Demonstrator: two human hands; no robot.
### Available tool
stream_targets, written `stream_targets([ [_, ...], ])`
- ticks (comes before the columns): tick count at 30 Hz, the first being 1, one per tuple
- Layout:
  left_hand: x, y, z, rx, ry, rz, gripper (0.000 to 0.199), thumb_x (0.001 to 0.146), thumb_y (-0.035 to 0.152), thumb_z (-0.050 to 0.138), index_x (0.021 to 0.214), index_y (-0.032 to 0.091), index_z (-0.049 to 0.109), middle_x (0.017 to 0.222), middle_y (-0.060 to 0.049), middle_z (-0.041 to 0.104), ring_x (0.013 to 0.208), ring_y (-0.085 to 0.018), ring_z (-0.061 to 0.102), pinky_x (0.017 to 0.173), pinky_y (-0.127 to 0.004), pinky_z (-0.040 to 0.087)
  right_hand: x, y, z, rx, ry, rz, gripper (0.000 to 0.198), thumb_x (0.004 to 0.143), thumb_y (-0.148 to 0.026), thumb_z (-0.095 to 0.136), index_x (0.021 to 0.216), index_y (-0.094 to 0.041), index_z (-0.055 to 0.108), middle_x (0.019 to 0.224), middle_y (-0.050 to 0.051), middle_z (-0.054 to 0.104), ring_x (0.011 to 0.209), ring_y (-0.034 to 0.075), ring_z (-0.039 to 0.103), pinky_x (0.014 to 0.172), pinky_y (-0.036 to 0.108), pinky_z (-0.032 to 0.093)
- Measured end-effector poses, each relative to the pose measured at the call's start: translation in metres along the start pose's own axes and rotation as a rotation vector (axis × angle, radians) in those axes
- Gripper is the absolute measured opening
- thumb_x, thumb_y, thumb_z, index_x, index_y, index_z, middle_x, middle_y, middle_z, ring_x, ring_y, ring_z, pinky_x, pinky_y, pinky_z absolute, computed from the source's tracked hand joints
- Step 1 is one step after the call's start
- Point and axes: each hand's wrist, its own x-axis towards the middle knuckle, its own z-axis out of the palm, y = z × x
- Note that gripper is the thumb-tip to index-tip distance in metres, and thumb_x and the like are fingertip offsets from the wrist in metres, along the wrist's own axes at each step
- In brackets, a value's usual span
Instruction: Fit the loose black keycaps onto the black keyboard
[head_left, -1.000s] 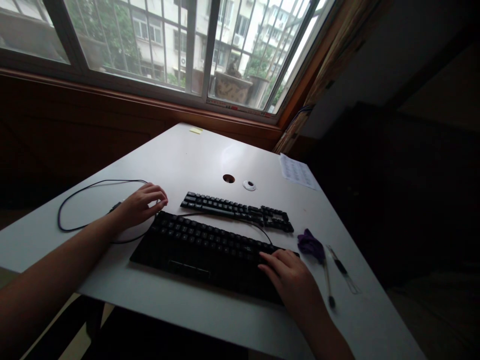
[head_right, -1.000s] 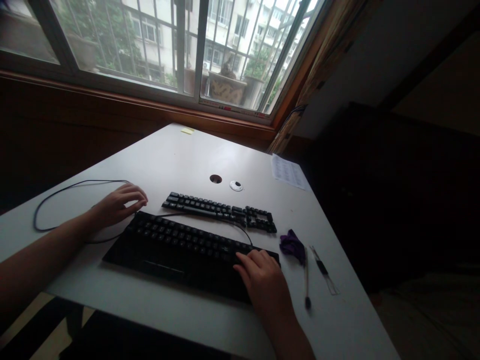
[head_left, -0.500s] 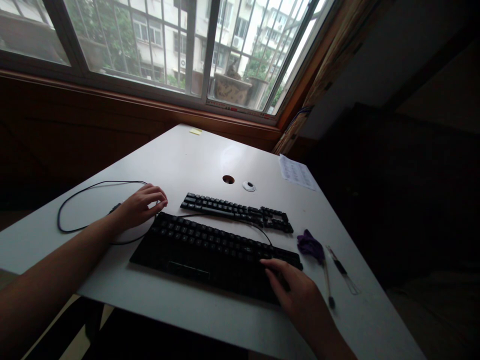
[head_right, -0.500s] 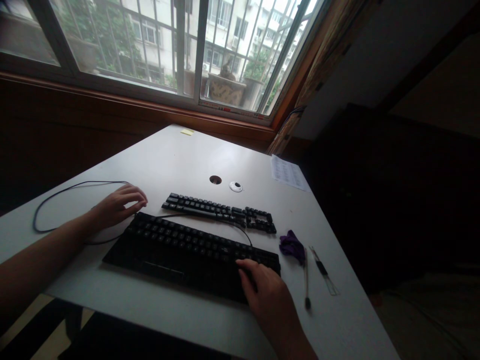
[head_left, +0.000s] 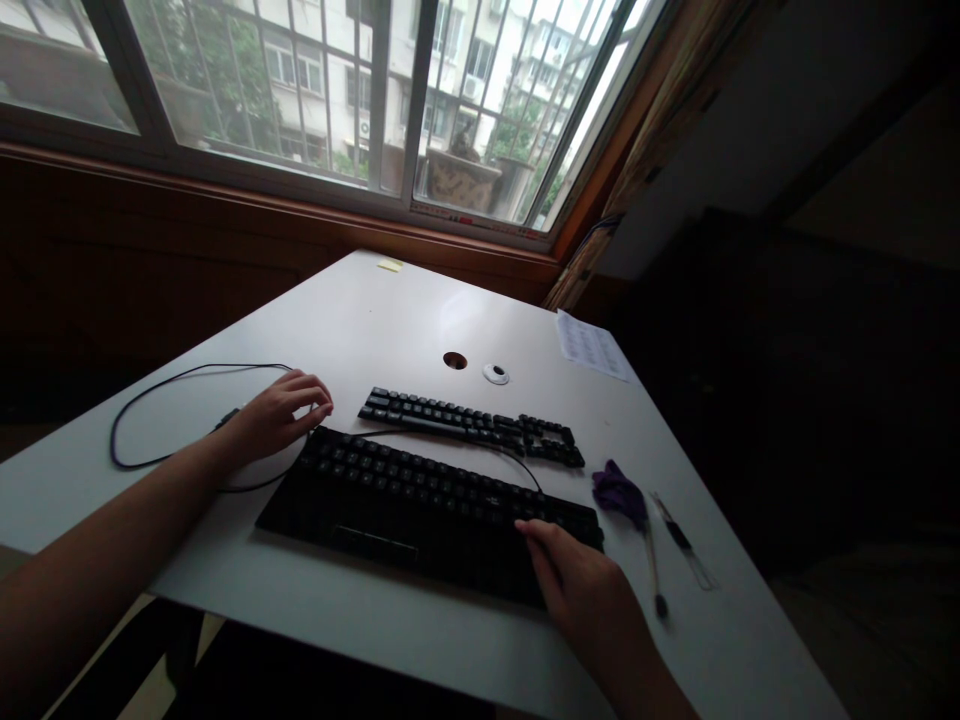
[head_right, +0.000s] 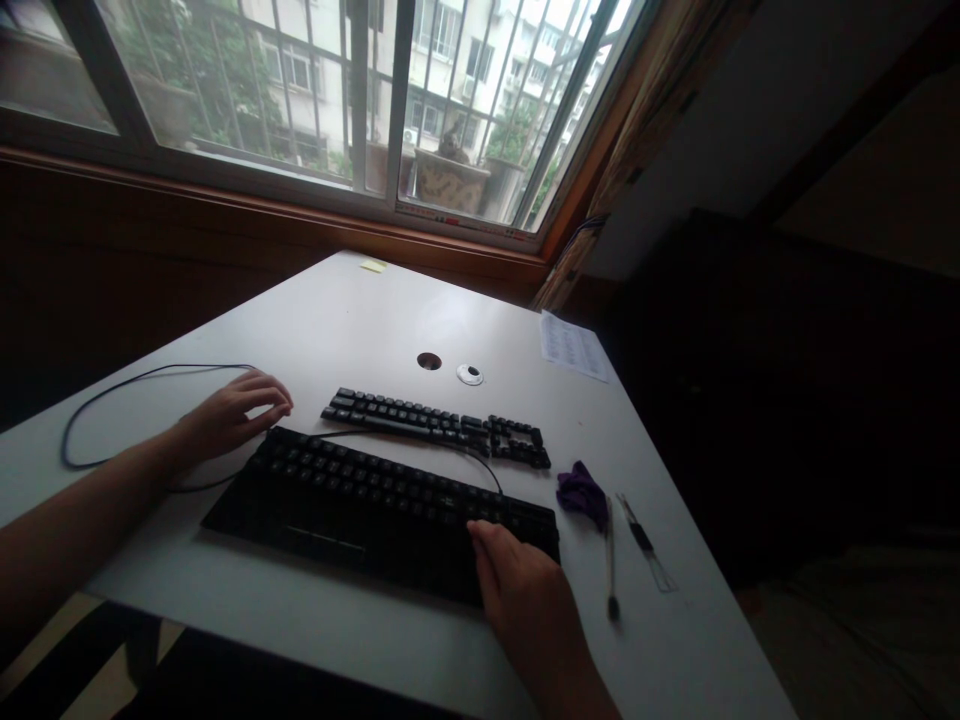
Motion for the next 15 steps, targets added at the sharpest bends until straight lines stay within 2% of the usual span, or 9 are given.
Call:
stream_targets([
  [10, 0.000, -0.002, 0.001, 0.001, -0.005, 0.006, 0.023, 0.102, 0.035, 0.056, 0.090, 0.022, 0.071, 0.095, -0.006, 0.071, 0.091, -0.022, 0.061, 0.086, -0.037, 0.048, -0.003, -0.002, 0.007, 0.042, 0.013, 0.007, 0.021, 0.105, -0.018, 0.045, 0.111, -0.022, 0.065, 0.100, 0.005, 0.080, 0.073, 0.017, 0.077, 0.070, 0.026, 0.062],
  [15, 0.000, -0.002, 0.001, 0.000, 0.003, 0.023, 0.021, 0.102, 0.034, 0.057, 0.091, 0.022, 0.070, 0.094, -0.005, 0.071, 0.090, -0.022, 0.061, 0.085, -0.036, 0.047, -0.013, -0.004, 0.017, 0.044, 0.086, 0.009, 0.022, 0.104, -0.016, 0.047, 0.116, -0.023, 0.064, 0.101, 0.004, 0.080, 0.079, 0.017, 0.078, 0.072, 0.027, 0.061],
])
